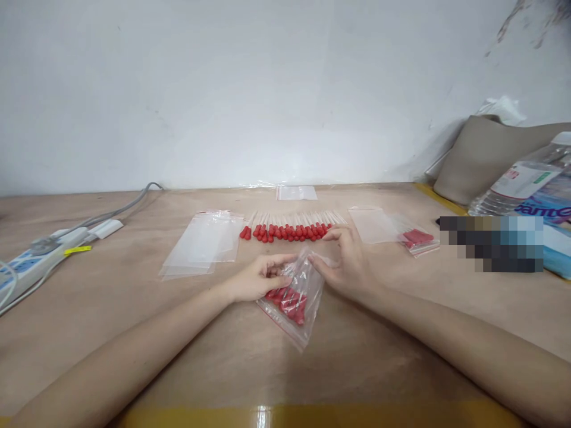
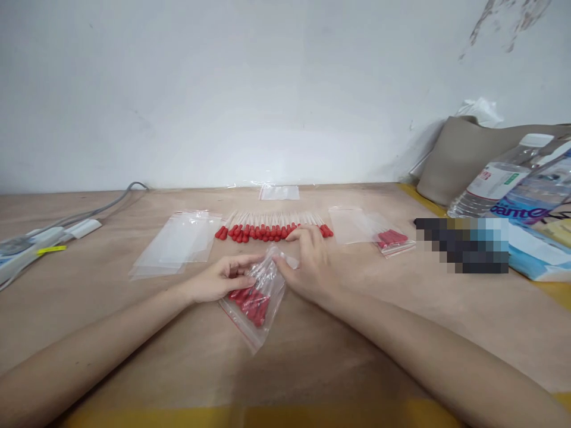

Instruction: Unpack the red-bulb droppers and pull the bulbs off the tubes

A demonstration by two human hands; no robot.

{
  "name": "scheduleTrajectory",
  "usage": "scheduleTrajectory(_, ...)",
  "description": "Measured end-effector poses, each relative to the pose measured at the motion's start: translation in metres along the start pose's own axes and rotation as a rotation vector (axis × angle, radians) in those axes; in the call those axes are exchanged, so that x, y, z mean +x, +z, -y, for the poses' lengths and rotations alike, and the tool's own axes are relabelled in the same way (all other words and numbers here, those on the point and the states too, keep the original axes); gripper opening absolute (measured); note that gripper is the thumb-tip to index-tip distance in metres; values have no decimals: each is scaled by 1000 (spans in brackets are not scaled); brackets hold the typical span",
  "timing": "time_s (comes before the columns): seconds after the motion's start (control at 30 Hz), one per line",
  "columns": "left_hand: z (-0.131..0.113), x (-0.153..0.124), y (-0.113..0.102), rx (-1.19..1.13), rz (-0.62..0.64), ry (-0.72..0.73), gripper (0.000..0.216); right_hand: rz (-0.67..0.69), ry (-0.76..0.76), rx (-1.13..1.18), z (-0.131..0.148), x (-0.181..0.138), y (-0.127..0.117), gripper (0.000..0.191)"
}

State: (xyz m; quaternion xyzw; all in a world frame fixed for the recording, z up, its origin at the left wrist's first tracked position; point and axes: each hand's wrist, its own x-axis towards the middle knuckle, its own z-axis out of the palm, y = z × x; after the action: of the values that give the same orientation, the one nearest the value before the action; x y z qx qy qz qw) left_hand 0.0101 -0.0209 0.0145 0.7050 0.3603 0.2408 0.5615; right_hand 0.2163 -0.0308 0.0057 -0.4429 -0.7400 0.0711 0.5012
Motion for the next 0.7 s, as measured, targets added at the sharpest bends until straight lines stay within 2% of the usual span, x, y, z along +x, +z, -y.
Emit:
scheduleTrajectory(0.07, -1, 6, -2, 69, 31, 21, 47, 261, -282, 20, 1, 7, -10, 19)
scheduleTrajectory(0.13, 0, 13, -4, 149, -72, 71, 38, 552, -466, 90, 2, 9, -13, 20)
scheduleTrajectory(0.17, 1, 15, -6, 196, -169, 104, 35, 649, -503, 101, 2, 7, -13, 25)
scheduleTrajectory(0.23, 3, 15, -10, 308, -375, 187, 29, 737, -480, 50, 1, 3, -11, 37)
scheduleTrajectory(0.3, 5, 9, -15, 431, -483, 287, 23, 763, -406, -51, -2, -3, -10, 49)
scheduleTrajectory(0.37, 5, -2, -18, 508, -459, 336, 20, 762, -344, -142, -4, -7, -9, 54)
scheduleTrajectory(0.4, 5, -9, -18, 521, -415, 315, 21, 750, -317, -183, -4, -9, -9, 55)
scheduleTrajectory(0.47, 4, -20, -16, 501, -332, 202, 23, 702, -263, -261, -4, -12, -8, 56)
scheduleTrajectory(0.57, 2, -26, -7, 376, -294, 0, 36, 646, -188, -358, -1, -16, -5, 59)
scheduleTrajectory(0.7, -5, -16, 5, -42, -290, -213, 59, 608, -147, -418, 1, -15, -4, 64)
